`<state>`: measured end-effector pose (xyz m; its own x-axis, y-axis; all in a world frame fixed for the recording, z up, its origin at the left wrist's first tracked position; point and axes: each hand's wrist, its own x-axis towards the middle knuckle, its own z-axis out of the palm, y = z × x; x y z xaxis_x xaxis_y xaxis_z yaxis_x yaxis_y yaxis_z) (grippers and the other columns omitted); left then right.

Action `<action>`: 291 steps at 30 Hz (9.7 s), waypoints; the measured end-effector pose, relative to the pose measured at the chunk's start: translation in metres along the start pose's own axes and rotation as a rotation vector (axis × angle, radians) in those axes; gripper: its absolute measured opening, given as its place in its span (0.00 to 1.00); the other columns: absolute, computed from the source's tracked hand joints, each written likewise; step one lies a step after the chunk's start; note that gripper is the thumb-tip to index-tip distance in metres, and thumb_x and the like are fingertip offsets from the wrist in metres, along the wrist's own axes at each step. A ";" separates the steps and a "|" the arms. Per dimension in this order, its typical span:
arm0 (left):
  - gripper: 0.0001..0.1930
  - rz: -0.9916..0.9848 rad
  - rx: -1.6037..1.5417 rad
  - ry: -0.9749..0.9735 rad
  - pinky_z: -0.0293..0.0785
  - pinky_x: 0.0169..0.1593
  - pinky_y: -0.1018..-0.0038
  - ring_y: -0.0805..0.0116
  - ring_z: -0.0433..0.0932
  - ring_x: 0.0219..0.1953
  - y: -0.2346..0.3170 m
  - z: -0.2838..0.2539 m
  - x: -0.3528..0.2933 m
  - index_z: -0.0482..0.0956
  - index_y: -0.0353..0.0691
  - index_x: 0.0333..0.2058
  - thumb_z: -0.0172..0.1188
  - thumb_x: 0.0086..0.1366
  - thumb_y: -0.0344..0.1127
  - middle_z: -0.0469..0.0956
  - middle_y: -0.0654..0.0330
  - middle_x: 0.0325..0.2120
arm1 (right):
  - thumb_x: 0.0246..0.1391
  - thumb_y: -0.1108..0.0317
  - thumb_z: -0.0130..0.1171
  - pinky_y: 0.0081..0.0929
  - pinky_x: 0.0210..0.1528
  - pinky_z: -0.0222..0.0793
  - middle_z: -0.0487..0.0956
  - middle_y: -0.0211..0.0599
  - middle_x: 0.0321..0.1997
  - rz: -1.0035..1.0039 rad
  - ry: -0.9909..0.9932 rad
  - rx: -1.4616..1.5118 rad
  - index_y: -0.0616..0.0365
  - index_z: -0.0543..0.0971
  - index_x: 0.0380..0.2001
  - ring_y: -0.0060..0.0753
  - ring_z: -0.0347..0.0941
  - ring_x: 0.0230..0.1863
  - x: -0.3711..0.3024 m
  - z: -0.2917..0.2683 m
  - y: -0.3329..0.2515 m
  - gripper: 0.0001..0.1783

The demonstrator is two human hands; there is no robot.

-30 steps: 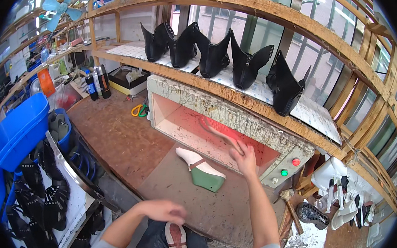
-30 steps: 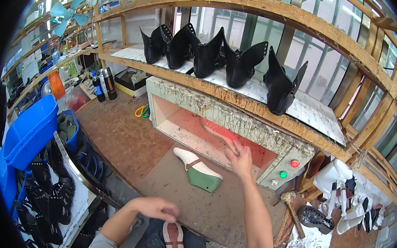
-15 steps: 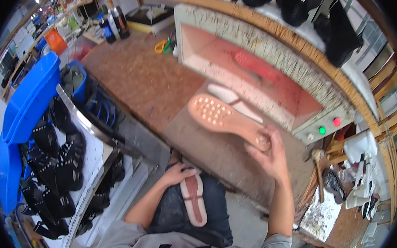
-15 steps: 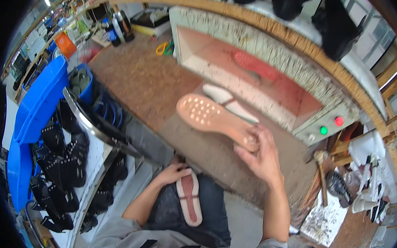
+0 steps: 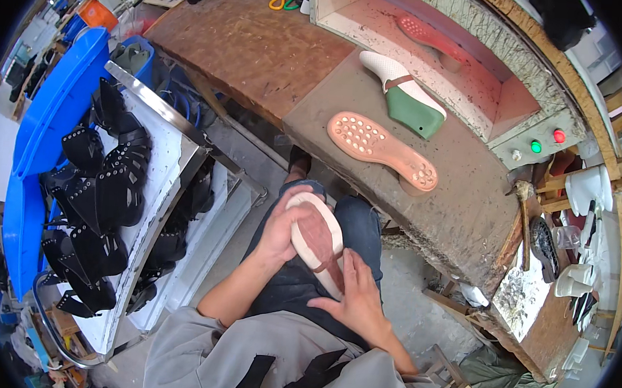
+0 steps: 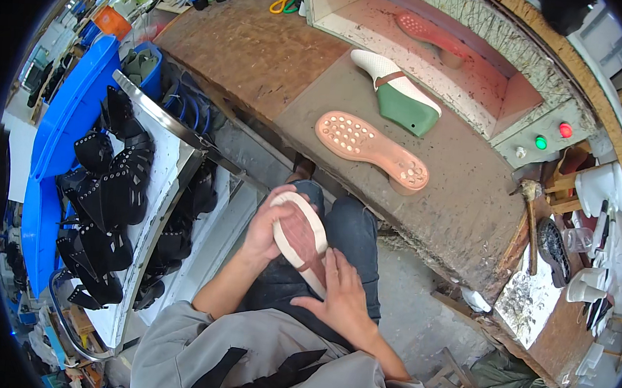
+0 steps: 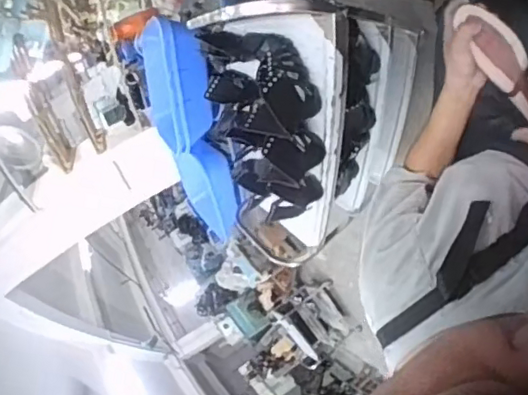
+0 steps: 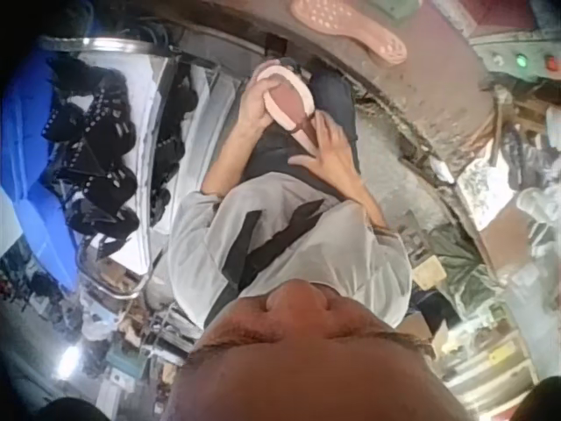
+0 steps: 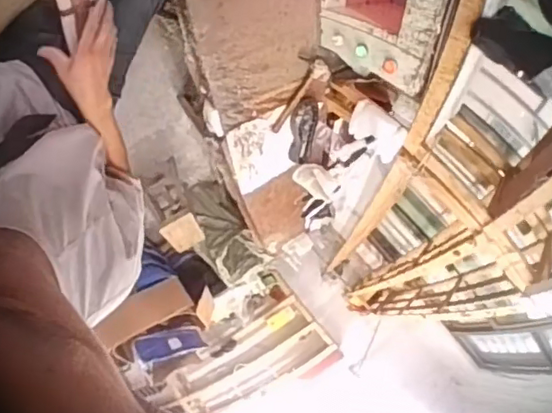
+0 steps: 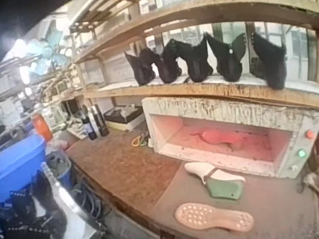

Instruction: The person presses a sole onto a lasted shoe upper by hand, then applies adhesive along the seam between the sole and upper using a syringe.

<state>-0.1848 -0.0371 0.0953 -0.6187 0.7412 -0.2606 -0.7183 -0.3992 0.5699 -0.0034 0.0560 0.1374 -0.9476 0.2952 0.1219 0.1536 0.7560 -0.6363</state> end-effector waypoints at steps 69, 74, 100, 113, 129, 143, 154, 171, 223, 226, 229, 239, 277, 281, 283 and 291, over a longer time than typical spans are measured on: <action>0.58 -0.139 0.058 -0.611 0.59 0.61 0.57 0.51 0.62 0.60 -0.049 0.008 0.059 0.53 0.31 0.60 0.76 0.36 0.53 0.61 0.46 0.57 | 0.52 0.33 0.49 0.27 0.45 0.71 0.77 0.43 0.45 0.817 -0.149 1.221 0.71 0.65 0.54 0.31 0.75 0.44 -0.004 -0.011 0.064 0.47; 0.54 -0.028 0.090 -0.652 0.63 0.58 0.62 0.54 0.63 0.59 -0.051 0.006 0.057 0.55 0.30 0.59 0.76 0.39 0.50 0.61 0.45 0.56 | 0.52 0.33 0.49 0.27 0.45 0.70 0.77 0.43 0.45 0.796 -0.164 1.191 0.72 0.66 0.53 0.31 0.75 0.44 -0.004 -0.011 0.063 0.47; 0.45 0.004 0.146 -0.660 0.63 0.56 0.63 0.54 0.64 0.57 -0.052 0.012 0.045 0.57 0.32 0.58 0.71 0.45 0.45 0.61 0.43 0.55 | 0.57 0.43 0.50 0.27 0.49 0.67 0.74 0.45 0.47 0.678 -0.174 1.302 0.73 0.64 0.53 0.30 0.71 0.47 -0.008 -0.015 0.063 0.39; 0.46 0.079 0.406 -0.698 0.63 0.56 0.64 0.54 0.64 0.57 -0.027 0.016 0.043 0.58 0.32 0.59 0.71 0.45 0.44 0.60 0.45 0.56 | 0.53 0.35 0.49 0.28 0.46 0.69 0.77 0.43 0.45 0.728 -0.182 1.232 0.72 0.67 0.52 0.31 0.74 0.44 -0.008 -0.019 0.059 0.45; 0.36 -0.046 0.866 -0.495 0.72 0.52 0.71 0.60 0.76 0.50 0.018 0.059 0.008 0.61 0.28 0.57 0.66 0.51 0.31 0.72 0.49 0.52 | 0.56 0.38 0.49 0.30 0.53 0.66 0.73 0.46 0.52 0.598 -0.249 1.261 0.72 0.60 0.58 0.33 0.70 0.52 -0.027 -0.011 0.054 0.45; 0.35 -0.017 0.681 -0.521 0.69 0.55 0.67 0.55 0.72 0.54 0.017 0.059 -0.012 0.61 0.27 0.57 0.67 0.52 0.30 0.68 0.43 0.54 | 0.56 0.45 0.53 0.30 0.50 0.68 0.75 0.48 0.48 0.486 -0.275 1.224 0.73 0.62 0.54 0.34 0.73 0.48 -0.038 -0.010 0.048 0.39; 0.41 -0.106 0.748 -0.599 0.70 0.54 0.69 0.57 0.72 0.54 0.026 0.084 -0.017 0.63 0.30 0.57 0.72 0.47 0.38 0.69 0.48 0.55 | 0.53 0.50 0.59 0.25 0.42 0.69 0.77 0.42 0.40 0.435 -0.096 1.391 0.70 0.69 0.48 0.29 0.74 0.40 -0.053 -0.012 0.045 0.32; 0.32 0.529 0.963 -0.351 0.78 0.38 0.71 0.57 0.81 0.38 -0.011 0.099 -0.057 0.69 0.25 0.50 0.68 0.52 0.42 0.76 0.45 0.41 | 0.55 0.38 0.49 0.33 0.50 0.70 0.75 0.48 0.49 0.470 -0.024 1.502 0.71 0.66 0.53 0.37 0.74 0.49 -0.060 -0.017 0.031 0.42; 0.33 -0.243 0.259 -0.042 0.71 0.45 0.72 0.65 0.73 0.44 -0.039 0.046 -0.061 0.62 0.36 0.49 0.37 0.65 0.64 0.69 0.53 0.43 | 0.36 0.63 0.73 0.34 0.43 0.76 0.73 0.50 0.48 0.054 -0.108 0.326 0.67 0.72 0.47 0.47 0.76 0.44 0.004 -0.098 0.005 0.34; 0.31 -0.246 0.283 -0.012 0.69 0.51 0.67 0.61 0.73 0.45 -0.039 0.049 -0.062 0.64 0.35 0.48 0.37 0.66 0.61 0.69 0.50 0.42 | 0.32 0.64 0.75 0.31 0.42 0.76 0.74 0.46 0.46 0.056 0.044 0.421 0.66 0.75 0.45 0.43 0.77 0.43 -0.003 -0.081 0.015 0.34; 0.29 -0.285 0.271 0.022 0.69 0.51 0.66 0.60 0.73 0.45 -0.039 0.055 -0.063 0.63 0.35 0.48 0.41 0.65 0.59 0.69 0.49 0.42 | 0.30 0.63 0.76 0.30 0.42 0.76 0.74 0.45 0.44 0.080 0.055 0.478 0.66 0.77 0.43 0.41 0.77 0.42 -0.003 -0.079 0.019 0.33; 0.31 -0.374 0.238 0.014 0.69 0.50 0.71 0.65 0.71 0.47 -0.037 0.065 -0.063 0.60 0.33 0.51 0.47 0.64 0.57 0.68 0.51 0.45 | 0.28 0.64 0.75 0.29 0.39 0.77 0.76 0.42 0.42 0.051 0.068 0.513 0.64 0.77 0.43 0.40 0.78 0.38 -0.002 -0.079 0.033 0.32; 0.30 -0.512 0.299 0.011 0.71 0.48 0.68 0.60 0.74 0.43 -0.031 0.082 -0.051 0.65 0.30 0.45 0.41 0.63 0.58 0.71 0.46 0.41 | 0.28 0.65 0.74 0.30 0.37 0.77 0.75 0.44 0.41 0.030 0.084 0.515 0.65 0.76 0.42 0.40 0.78 0.36 -0.004 -0.084 0.034 0.33; 0.28 -0.495 0.249 0.015 0.69 0.47 0.73 0.66 0.73 0.42 -0.032 0.085 -0.052 0.66 0.30 0.46 0.40 0.65 0.54 0.71 0.50 0.40 | 0.27 0.64 0.74 0.29 0.35 0.77 0.76 0.44 0.40 0.036 0.118 0.498 0.65 0.77 0.41 0.40 0.78 0.35 -0.006 -0.082 0.033 0.33; 0.26 -0.491 0.208 0.001 0.67 0.46 0.77 0.71 0.72 0.41 -0.033 0.085 -0.053 0.65 0.31 0.47 0.39 0.67 0.52 0.71 0.54 0.40 | 0.27 0.64 0.74 0.30 0.35 0.77 0.76 0.44 0.40 0.033 0.121 0.489 0.65 0.77 0.41 0.40 0.78 0.35 -0.007 -0.082 0.032 0.32; 0.32 -0.430 0.259 0.081 0.69 0.50 0.68 0.62 0.73 0.45 -0.037 0.092 -0.063 0.64 0.31 0.47 0.40 0.65 0.60 0.70 0.48 0.42 | 0.27 0.64 0.74 0.29 0.35 0.77 0.76 0.45 0.40 0.019 0.124 0.445 0.66 0.76 0.41 0.41 0.78 0.34 -0.007 -0.083 0.026 0.33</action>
<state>-0.0898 -0.0194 0.1621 -0.3139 0.7608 -0.5680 -0.8176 0.0875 0.5691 0.0308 0.1218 0.1827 -0.9009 0.3946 0.1804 0.0094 0.4335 -0.9011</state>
